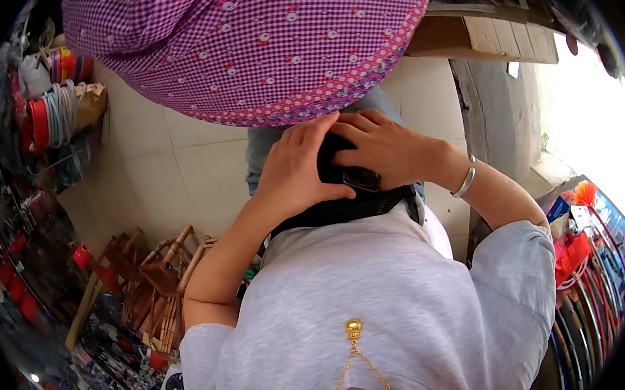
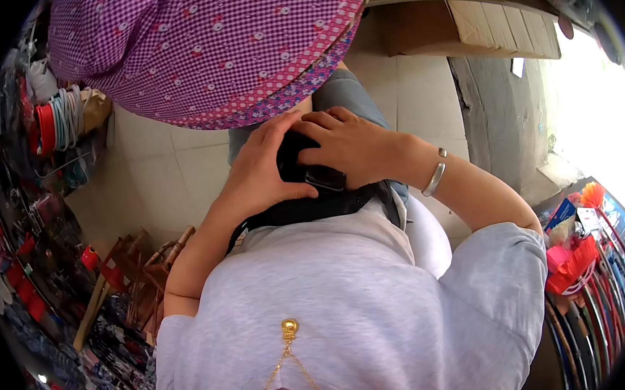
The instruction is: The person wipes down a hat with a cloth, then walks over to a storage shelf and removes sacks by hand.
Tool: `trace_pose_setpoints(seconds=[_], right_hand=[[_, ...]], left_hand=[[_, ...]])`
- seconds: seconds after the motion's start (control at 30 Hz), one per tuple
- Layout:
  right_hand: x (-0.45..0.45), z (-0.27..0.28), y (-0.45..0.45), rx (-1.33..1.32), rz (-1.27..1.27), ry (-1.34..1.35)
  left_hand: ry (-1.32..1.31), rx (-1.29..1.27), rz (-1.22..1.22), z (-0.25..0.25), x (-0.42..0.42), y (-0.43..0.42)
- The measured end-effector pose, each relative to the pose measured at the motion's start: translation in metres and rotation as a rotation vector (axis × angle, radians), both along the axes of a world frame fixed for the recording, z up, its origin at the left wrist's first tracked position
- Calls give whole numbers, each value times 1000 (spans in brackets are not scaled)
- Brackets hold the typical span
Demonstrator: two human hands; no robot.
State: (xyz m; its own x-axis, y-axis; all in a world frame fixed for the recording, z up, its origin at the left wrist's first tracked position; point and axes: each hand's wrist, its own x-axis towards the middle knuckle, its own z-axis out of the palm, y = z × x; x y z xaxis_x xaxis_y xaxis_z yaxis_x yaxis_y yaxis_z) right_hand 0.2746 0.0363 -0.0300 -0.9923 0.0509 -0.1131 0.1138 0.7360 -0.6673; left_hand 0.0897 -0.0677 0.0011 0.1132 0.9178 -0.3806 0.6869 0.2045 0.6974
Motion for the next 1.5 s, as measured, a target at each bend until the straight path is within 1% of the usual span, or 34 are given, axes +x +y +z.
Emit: trace_pose_setpoints(seconds=[0.07, 0.1, 0.27, 0.4, 0.47, 0.7, 0.8, 0.87, 0.9, 0.97, 1.0, 1.07, 1.2, 1.37, 1.43, 1.5], right_hand=[[-7, 2, 4, -30, 97, -86], [-9, 2, 5, -28, 105, -88], [-10, 0, 6, -19, 103, -50], [-9, 1, 3, -40, 85, -50], [-9, 0, 3, -89, 60, -48], [-10, 1, 6, -96, 78, -32], [-6, -1, 2, -106, 21, 24], [3, 3, -1, -199, -122, 56], [8, 6, -2, -203, -129, 54], [21, 12, -5, -246, -261, 53], [28, 12, -10, -252, -267, 54], [41, 11, -22, -339, -437, 115], [58, 16, -44, -317, -536, 199], [63, 14, -65, -315, -579, 192], [63, 10, -67, -307, -640, 276], [58, 12, -63, -287, -628, 272]], left_hand=[[58, 26, -39, 1, 2, -1], [56, 27, -30, 1, 2, -1], [-6, 61, 8, -6, -1, -4], [6, 21, 0, -2, -3, -3], [1, 30, -5, -3, -6, -1], [-24, 55, -19, -3, -7, 3], [-16, 46, -38, 1, -9, 4], [39, 18, -54, 7, -8, 6], [36, 14, -60, 7, -8, 5], [93, 33, -86, 6, -7, 2], [95, 27, -92, 6, -8, 1], [140, 10, -107, 6, -10, -1], [154, -66, -123, 8, -12, 0], [164, -21, -149, 8, -11, 0], [171, -30, -153, 9, -9, 0], [175, -36, -155, 10, -7, 1]])
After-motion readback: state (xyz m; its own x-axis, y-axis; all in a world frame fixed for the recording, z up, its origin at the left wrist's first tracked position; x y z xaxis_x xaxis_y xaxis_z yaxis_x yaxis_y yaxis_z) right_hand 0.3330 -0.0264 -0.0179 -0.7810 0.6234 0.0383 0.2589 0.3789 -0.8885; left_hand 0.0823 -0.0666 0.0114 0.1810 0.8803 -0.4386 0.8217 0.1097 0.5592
